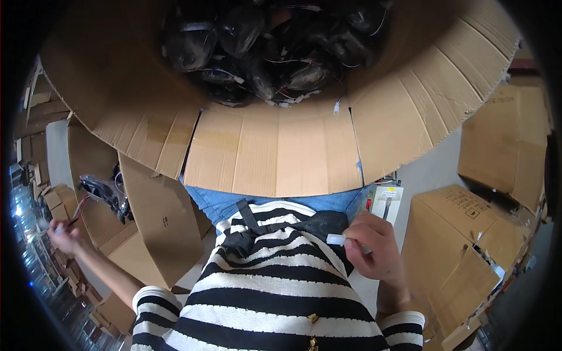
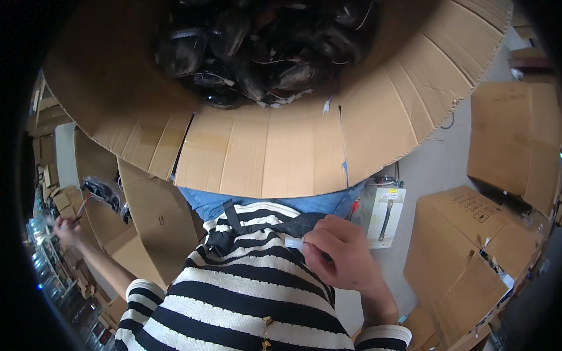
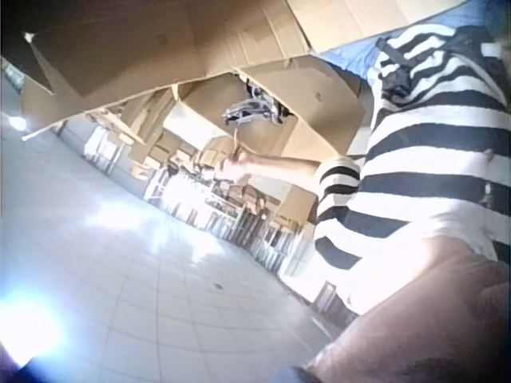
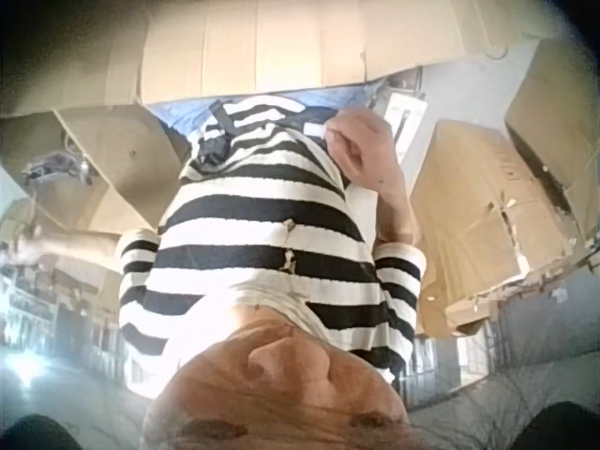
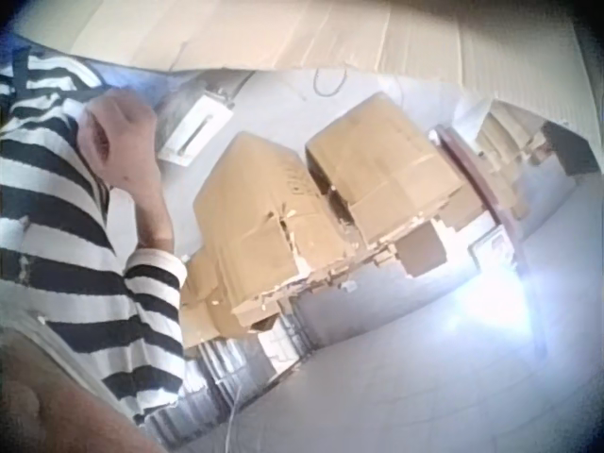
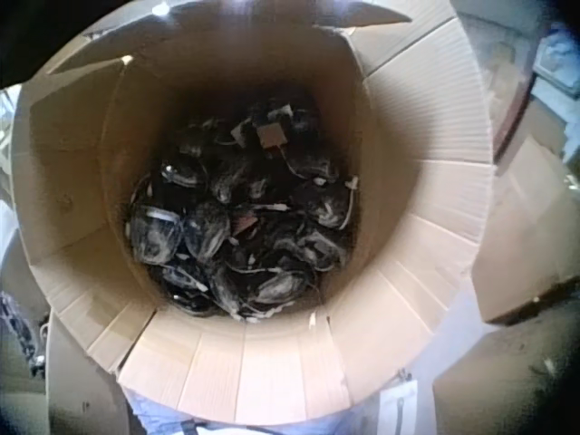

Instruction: The person sorts through a large cardboard box filled with car headlights and electronic components. They repeatedly pick up individual headlights, inspect the attached wiring and connectors, and place them back into the box. The person handles the items one at a time, manipulating the wires and plastic connectors with their hands.

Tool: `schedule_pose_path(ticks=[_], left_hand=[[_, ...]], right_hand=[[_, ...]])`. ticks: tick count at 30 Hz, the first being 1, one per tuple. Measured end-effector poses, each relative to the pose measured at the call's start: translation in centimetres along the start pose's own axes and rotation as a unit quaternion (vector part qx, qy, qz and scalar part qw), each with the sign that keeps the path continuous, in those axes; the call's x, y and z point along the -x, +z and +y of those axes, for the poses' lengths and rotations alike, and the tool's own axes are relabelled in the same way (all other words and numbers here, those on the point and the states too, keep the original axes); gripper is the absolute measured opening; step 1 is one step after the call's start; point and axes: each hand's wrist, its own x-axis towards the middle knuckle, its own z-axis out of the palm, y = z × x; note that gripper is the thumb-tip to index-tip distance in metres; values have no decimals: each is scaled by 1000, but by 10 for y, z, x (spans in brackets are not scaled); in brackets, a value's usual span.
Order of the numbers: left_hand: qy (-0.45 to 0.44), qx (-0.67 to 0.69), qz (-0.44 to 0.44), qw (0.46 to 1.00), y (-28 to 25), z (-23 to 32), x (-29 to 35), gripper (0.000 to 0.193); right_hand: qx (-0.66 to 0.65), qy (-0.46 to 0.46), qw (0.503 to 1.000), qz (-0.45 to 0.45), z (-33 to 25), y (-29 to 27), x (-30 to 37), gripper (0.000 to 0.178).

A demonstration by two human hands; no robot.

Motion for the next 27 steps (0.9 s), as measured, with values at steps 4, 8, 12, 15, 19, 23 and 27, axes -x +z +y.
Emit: schedule_pose_path(ticks=[4,8,12,15,19,23,27], left_hand=[[-185,44,-83,978,69,-82,55,23],[-36,-130,-25,990,152,-37,106,31],[65,-30,-225,972,266,88,190,22],[72,20,-497,865,382,151,275,18],[85,-44,-612,785,502,112,336,46],[130,-90,-606,780,560,81,372,52],[166,-111,-620,759,570,80,379,42]], right_hand=[[3,13,1000,9,6,0,5,9],[10,26,999,28,10,0,7,8],[17,31,999,11,15,-2,1,9],[25,36,999,7,18,-6,-2,9],[17,71,997,31,17,-14,3,9],[-2,108,993,53,29,-11,12,8],[-19,121,992,42,35,-13,4,7]])
